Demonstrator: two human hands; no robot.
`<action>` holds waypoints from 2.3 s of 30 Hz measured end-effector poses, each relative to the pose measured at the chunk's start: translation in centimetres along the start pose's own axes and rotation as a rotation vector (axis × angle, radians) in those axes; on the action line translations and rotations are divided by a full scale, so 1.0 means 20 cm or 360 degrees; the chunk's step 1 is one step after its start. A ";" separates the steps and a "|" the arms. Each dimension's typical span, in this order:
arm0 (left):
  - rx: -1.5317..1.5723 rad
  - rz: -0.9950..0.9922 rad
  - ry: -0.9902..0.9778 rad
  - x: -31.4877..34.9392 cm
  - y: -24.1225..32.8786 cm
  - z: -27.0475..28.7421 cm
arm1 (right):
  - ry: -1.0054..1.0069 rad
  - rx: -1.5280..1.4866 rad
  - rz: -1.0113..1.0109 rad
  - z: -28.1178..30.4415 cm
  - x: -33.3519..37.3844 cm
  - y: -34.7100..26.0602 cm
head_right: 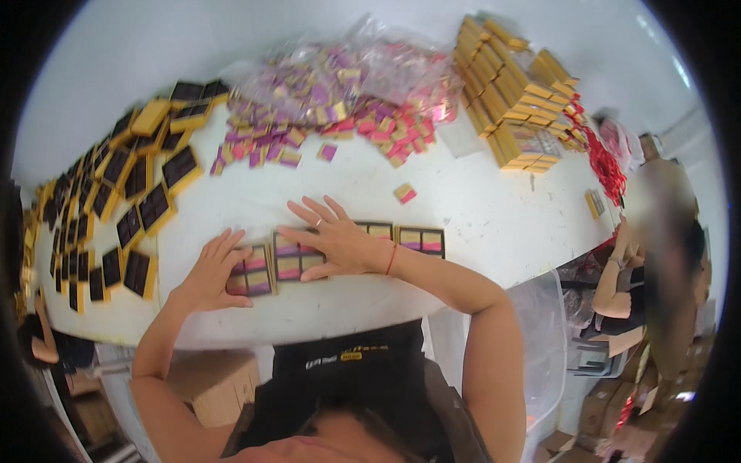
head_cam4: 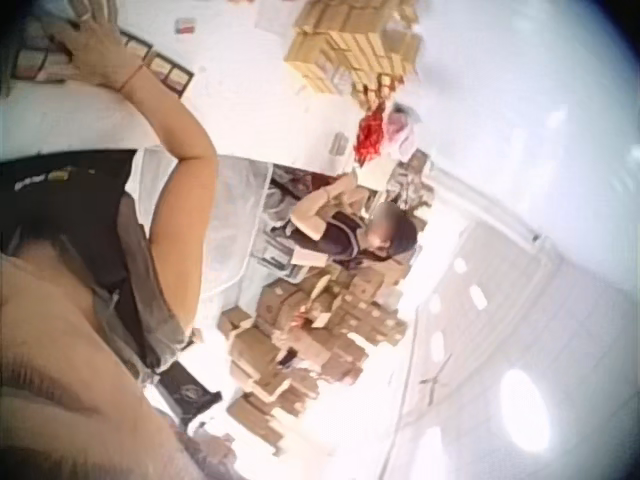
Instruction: The person places small pink and purple rectangular inserts into black and gold makeup palette trays. They arrange the filled palettes on the table and place them into a clear plastic bin. The person repeats this process with multiple palettes throughout the clip.
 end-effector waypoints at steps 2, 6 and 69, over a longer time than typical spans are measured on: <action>-0.0026 -0.0003 0.0243 -0.15 -0.06 0.05 | 0.0311 -0.0201 -0.0050 0.11 -0.09 0.19; 0.0033 -0.0325 0.0603 -0.82 -0.13 0.08 | 0.0886 0.0255 -0.0595 0.39 -0.11 1.01; 0.1151 -0.0009 0.0132 -1.07 0.39 -0.25 | 0.1727 -0.1539 -0.1545 0.03 0.97 -0.12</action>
Point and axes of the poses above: each hand's wrist, its own x-axis away from the middle knuckle, its own z-axis out of the back of the hand, y = z × x, the point moved 1 cm from there along -x, towards the middle knuckle, and after that the axes turned 8 degrees about -z, right-handed, at the moved point
